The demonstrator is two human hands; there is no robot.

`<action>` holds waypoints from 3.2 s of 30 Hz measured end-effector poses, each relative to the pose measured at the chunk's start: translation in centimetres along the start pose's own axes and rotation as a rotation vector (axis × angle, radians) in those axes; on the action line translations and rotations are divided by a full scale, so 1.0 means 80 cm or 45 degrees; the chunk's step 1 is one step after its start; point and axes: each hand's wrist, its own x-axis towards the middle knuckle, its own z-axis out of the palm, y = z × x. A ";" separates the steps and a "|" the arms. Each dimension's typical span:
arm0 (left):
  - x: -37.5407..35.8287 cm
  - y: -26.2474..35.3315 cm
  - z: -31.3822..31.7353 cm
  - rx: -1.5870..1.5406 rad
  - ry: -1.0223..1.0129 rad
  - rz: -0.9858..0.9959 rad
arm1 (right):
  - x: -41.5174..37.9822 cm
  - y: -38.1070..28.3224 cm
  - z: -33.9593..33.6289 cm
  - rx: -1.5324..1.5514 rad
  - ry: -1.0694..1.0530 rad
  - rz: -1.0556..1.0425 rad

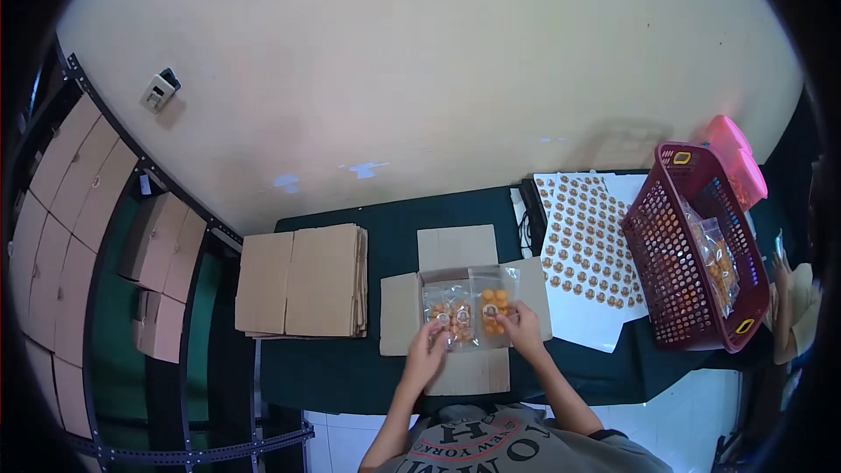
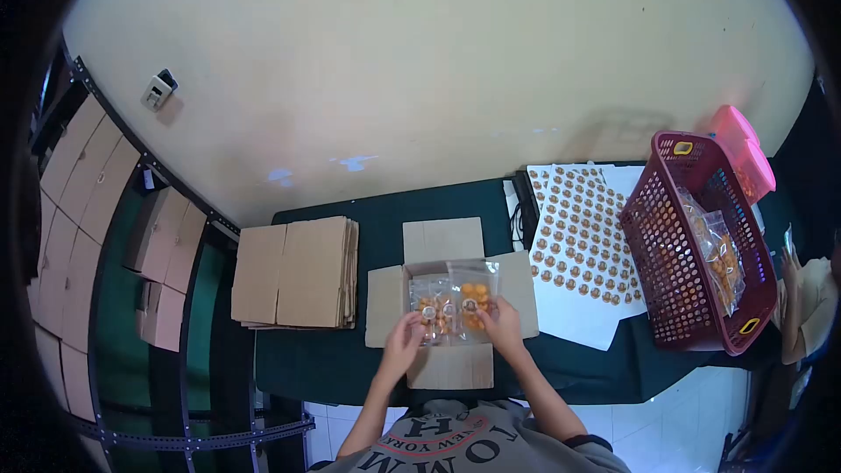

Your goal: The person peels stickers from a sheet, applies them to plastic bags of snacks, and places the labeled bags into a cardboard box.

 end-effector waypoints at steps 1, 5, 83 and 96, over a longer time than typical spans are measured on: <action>0.000 -0.007 -0.014 -0.008 -0.007 -0.007 | 0.012 0.011 0.014 -0.172 0.015 0.063; -0.021 -0.049 -0.062 -0.026 0.047 -0.178 | 0.032 0.061 0.089 -0.472 -0.023 0.167; -0.006 0.027 0.222 0.408 -0.034 0.428 | -0.097 0.119 -0.216 0.270 0.380 0.039; -0.020 0.051 0.347 0.112 -0.515 0.180 | -0.085 0.057 -0.485 0.431 0.658 -0.229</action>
